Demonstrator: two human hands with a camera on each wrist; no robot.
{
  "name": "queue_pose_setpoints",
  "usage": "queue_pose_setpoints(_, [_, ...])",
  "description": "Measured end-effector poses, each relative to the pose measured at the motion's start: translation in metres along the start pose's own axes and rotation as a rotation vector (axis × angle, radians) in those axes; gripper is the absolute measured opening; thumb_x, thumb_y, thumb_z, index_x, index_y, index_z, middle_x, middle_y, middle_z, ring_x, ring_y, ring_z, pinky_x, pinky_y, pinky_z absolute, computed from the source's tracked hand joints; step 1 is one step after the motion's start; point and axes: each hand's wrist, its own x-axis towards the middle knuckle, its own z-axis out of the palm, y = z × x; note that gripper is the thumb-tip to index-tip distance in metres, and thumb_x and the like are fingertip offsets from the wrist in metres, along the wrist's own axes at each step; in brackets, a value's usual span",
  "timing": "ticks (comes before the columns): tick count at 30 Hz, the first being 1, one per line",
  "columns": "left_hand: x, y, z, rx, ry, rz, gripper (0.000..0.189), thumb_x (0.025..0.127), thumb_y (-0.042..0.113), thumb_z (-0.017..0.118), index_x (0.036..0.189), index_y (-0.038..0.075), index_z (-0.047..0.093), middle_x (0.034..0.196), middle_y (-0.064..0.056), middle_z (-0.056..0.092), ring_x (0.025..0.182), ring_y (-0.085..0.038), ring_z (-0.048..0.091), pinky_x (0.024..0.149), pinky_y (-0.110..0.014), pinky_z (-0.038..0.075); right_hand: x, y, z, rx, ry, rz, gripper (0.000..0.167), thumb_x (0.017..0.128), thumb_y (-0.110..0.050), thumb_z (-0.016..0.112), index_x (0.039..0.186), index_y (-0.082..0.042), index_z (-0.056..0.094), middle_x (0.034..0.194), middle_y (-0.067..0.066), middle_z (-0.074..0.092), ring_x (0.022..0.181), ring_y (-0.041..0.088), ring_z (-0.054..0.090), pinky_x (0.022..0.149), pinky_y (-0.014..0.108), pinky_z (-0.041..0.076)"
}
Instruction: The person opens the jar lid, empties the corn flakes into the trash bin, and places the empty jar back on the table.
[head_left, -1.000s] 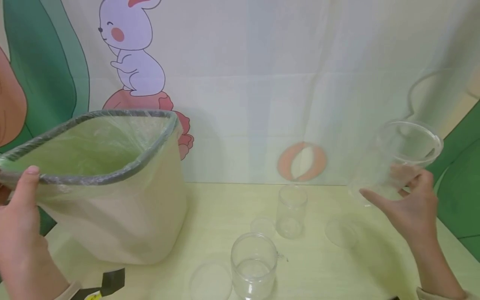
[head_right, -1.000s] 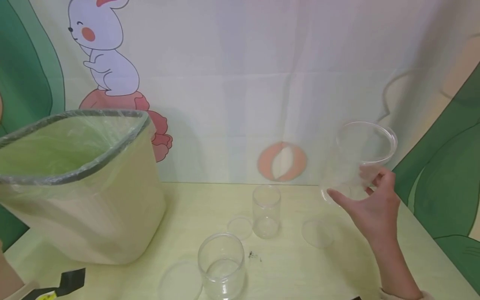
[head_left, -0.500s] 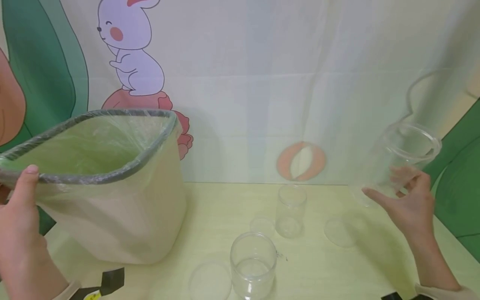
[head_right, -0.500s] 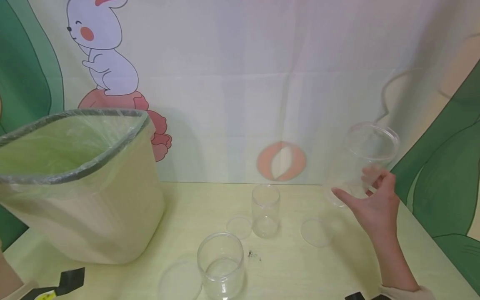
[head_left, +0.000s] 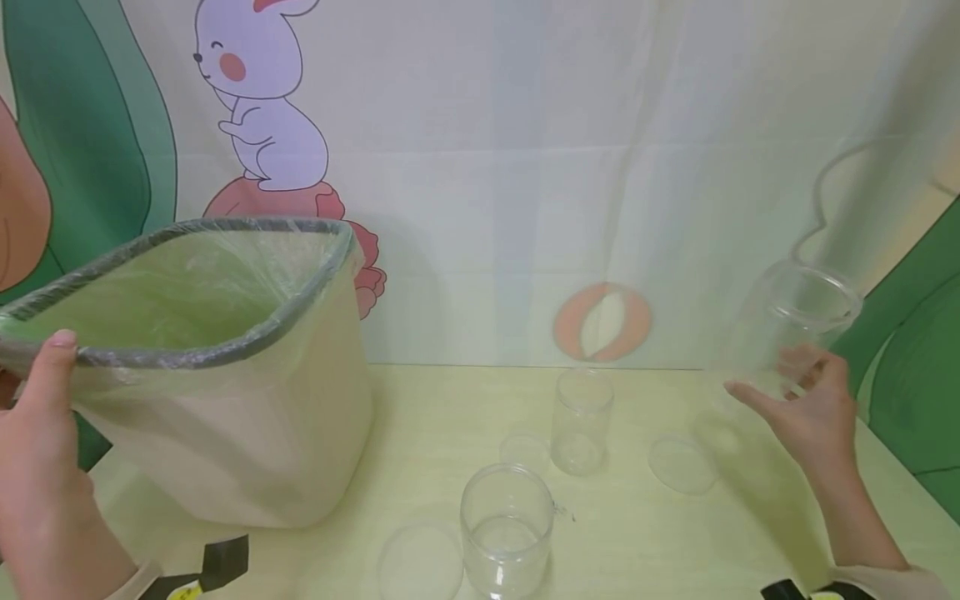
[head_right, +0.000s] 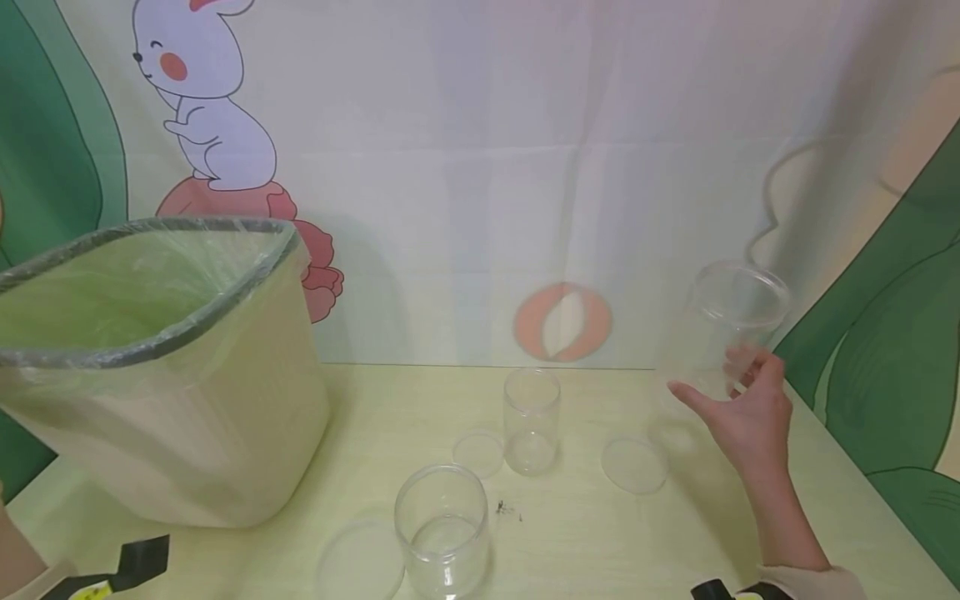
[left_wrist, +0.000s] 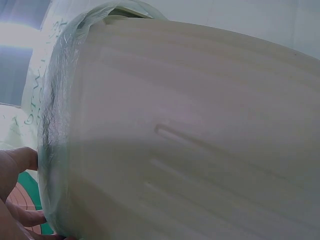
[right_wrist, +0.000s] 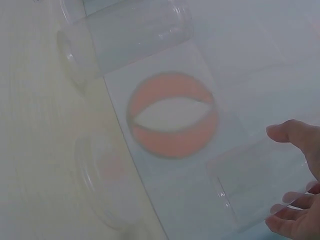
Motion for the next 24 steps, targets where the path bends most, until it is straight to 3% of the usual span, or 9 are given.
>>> queue_pose_setpoints(3, [-0.001, 0.001, -0.001, -0.013, -0.001, -0.027, 0.065, 0.087, 0.025, 0.058, 0.142, 0.025, 0.025, 0.145, 0.008, 0.024, 0.129, -0.003, 0.019, 0.108, -0.018, 0.014, 0.002, 0.005, 0.001, -0.023, -0.003, 0.015, 0.065, 0.07, -0.029, 0.079, 0.116, -0.025, 0.033, 0.105, -0.02, 0.038, 0.102, 0.004, 0.043, 0.093, 0.029, 0.043])
queue_pose_setpoints(6, [0.001, 0.0, -0.001, 0.001, 0.006, -0.005, 0.064, 0.087, 0.025, 0.058, 0.142, 0.024, 0.025, 0.145, 0.007, 0.025, 0.129, -0.004, 0.021, 0.108, -0.018, 0.015, 0.003, 0.01, 0.003, -0.036, -0.006, 0.016, 0.065, 0.07, -0.03, 0.078, 0.117, -0.021, 0.033, 0.107, -0.017, 0.038, 0.103, 0.007, 0.044, 0.09, 0.026, 0.043])
queue_pose_setpoints(10, [0.003, -0.003, 0.001, 0.009, 0.012, 0.032, 0.063, 0.087, 0.024, 0.058, 0.142, 0.023, 0.027, 0.143, 0.006, 0.028, 0.128, -0.005, 0.024, 0.107, -0.019, 0.018, 0.005, 0.015, 0.006, -0.054, -0.02, 0.021, 0.073, 0.071, -0.032, 0.077, 0.124, -0.01, 0.032, 0.114, -0.006, 0.041, 0.111, 0.023, 0.044, 0.093, 0.032, 0.043])
queue_pose_setpoints(13, [0.002, -0.003, 0.0, 0.0, 0.005, 0.023, 0.063, 0.087, 0.024, 0.058, 0.142, 0.024, 0.027, 0.144, 0.007, 0.028, 0.128, -0.004, 0.024, 0.107, -0.019, 0.018, 0.006, 0.019, 0.009, -0.065, -0.035, 0.03, 0.082, 0.072, -0.033, 0.077, 0.13, -0.002, 0.027, 0.12, 0.004, 0.04, 0.116, 0.033, 0.041, 0.095, 0.038, 0.042])
queue_pose_setpoints(24, [0.001, 0.0, 0.0, -0.083, -0.021, 0.0, 0.062, 0.087, 0.021, 0.058, 0.141, 0.022, 0.028, 0.142, 0.007, 0.029, 0.127, -0.004, 0.024, 0.106, -0.016, 0.018, 0.008, 0.032, 0.015, -0.097, -0.074, 0.037, 0.087, 0.073, -0.037, 0.075, 0.131, 0.001, 0.022, 0.132, 0.019, 0.037, 0.117, 0.039, 0.041, 0.091, 0.048, 0.041])
